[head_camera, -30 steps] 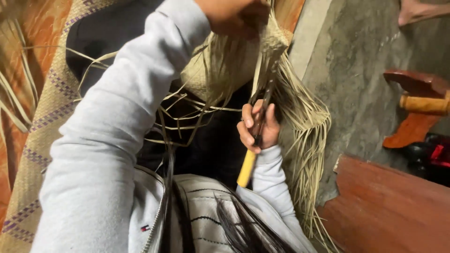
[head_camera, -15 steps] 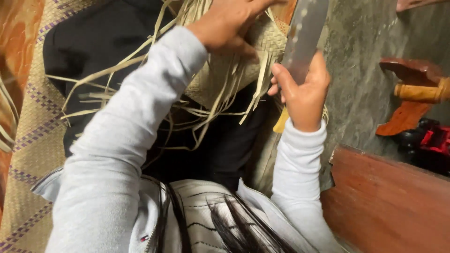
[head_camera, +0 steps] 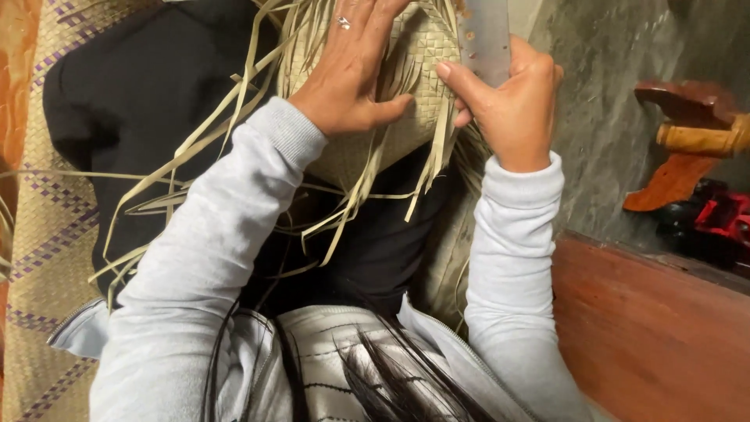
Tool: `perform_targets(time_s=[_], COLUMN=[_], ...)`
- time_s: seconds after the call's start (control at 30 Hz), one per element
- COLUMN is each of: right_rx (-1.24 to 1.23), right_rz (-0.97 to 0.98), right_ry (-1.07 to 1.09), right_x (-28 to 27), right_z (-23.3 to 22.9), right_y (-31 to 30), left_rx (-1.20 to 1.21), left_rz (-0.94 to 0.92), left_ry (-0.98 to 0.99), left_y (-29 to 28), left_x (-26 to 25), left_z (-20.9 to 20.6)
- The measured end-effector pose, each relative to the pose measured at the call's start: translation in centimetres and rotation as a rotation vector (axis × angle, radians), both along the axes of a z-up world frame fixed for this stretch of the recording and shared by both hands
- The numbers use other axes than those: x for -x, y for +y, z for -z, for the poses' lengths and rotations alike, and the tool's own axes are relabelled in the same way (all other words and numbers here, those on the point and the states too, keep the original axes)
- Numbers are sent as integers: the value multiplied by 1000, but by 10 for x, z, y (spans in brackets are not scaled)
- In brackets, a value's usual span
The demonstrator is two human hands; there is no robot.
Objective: Trimming the excess straw or palm leaf strips from the edge of a woven basket using a knife
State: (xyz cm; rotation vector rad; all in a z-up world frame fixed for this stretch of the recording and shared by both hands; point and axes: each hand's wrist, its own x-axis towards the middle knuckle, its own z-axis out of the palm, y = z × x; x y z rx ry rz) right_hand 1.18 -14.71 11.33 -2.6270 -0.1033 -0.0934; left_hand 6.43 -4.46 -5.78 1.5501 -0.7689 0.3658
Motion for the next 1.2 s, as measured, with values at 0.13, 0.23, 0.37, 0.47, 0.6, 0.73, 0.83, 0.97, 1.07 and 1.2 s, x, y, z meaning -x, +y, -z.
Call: perform_targets(time_s=[0.13, 0.23, 0.37, 0.47, 0.6, 0.73, 0.83, 0.97, 1.07, 1.2], right_rx=[36, 125, -81, -147, -165, -178, -203, -198, -175, -163], right_rz=[-18, -60, -45, 35, 164, 162, 146, 107, 96, 143], right_ry=[-30, -64, 110, 219, 312, 315, 302, 283, 271, 260], right_x=[0, -1, 0, 0, -2, -2, -2, -3, 0, 6], right_z=[3, 3, -3, -9, -12, -9, -8, -6, -5, -5], right_y=[1, -1, -12, -17, -22, -28, -30, -33, -36, -40], left_rx=[124, 144, 30, -74, -182, -208, -161, -247, -325, -377], left_rz=[64, 52, -6, -69, -145, -203, -225, -198, -209, -290], left_ry=[-27, -62, -192, -258, -313, -329, -322, -256, -242, -198], left_y=[19, 25, 32, 30, 26, 19, 18, 20, 16, 25], left_x=[4, 6, 16, 25, 33, 35, 36, 42, 49, 68], left_z=[-23, -28, -28, -22, -12, -5, -8, -13, -5, -14])
